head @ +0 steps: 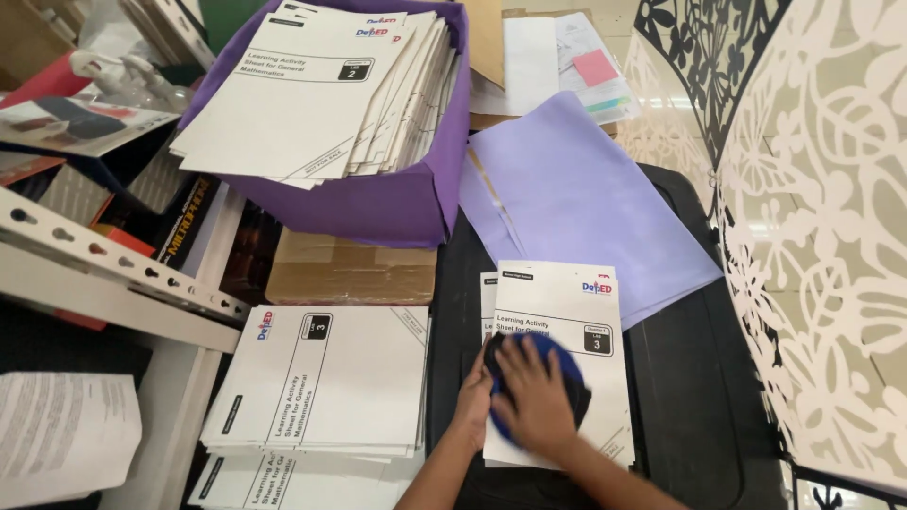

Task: Wiping dust off of printed learning activity sheets with a cloth and stacking them.

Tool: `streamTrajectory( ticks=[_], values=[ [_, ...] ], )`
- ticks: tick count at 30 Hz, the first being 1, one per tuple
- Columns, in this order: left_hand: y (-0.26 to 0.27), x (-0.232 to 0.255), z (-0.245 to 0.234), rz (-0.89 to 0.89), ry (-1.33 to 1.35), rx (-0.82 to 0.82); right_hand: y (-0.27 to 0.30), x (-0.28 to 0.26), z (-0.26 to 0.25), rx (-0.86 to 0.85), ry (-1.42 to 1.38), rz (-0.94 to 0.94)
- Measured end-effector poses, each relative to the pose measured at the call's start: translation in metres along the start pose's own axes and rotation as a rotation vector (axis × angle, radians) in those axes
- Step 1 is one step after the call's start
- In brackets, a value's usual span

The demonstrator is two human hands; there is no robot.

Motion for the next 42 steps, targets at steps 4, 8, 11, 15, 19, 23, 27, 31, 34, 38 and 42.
streamTrajectory(
  ticks=[4,8,11,15,19,23,27,31,34,38,42],
  values=[
    [0.006,0.008,0.004,0.059,-0.070,-0.022,0.042,0.000,-0.013,0.006,-0.115,-0.138],
    [0.011,0.014,0.018,0.033,0.154,-0.003,0.014,0.092,-0.012,0.083,0.014,0.197],
    [0.016,0.019,0.020,-0.023,0.119,0.063,-0.011,0.123,-0.006,0.156,0.108,0.368],
    [-0.013,-0.008,-0.011,0.139,-0.035,0.054,-0.003,0.033,-0.010,-0.012,-0.063,0.130],
    [-0.006,0.014,-0.014,0.112,0.059,0.120,0.045,-0.035,-0.048,-0.036,-0.265,-0.235],
    [-0.015,0.003,-0.018,0.075,0.193,0.153,0.063,-0.002,-0.032,-0.468,-0.161,-0.215],
    [-0.014,0.045,0.010,0.092,0.340,0.014,0.042,0.070,-0.082,0.125,-0.368,-0.124],
    [0.001,0.097,0.038,0.115,0.535,-0.126,0.021,0.159,-0.082,-0.162,-0.643,0.454],
    [-0.010,0.115,-0.001,0.361,0.157,-0.023,0.019,0.234,-0.102,0.122,-0.977,0.523],
    [-0.001,0.119,-0.025,0.441,-0.074,-0.121,0.003,0.266,-0.119,0.169,-1.109,0.675],
    [0.017,0.105,-0.041,0.223,-0.554,0.082,-0.010,0.221,-0.155,0.412,-0.349,0.601]
  ],
)
Point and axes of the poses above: each hand's wrist, its own y-axis away from the middle knuckle, its own z-axis out of the palm, x = y × z, the point moved 10 cm from there along -y, towards the middle knuckle, and after that the axes turned 12 degrees about z, right-handed, at the moved point
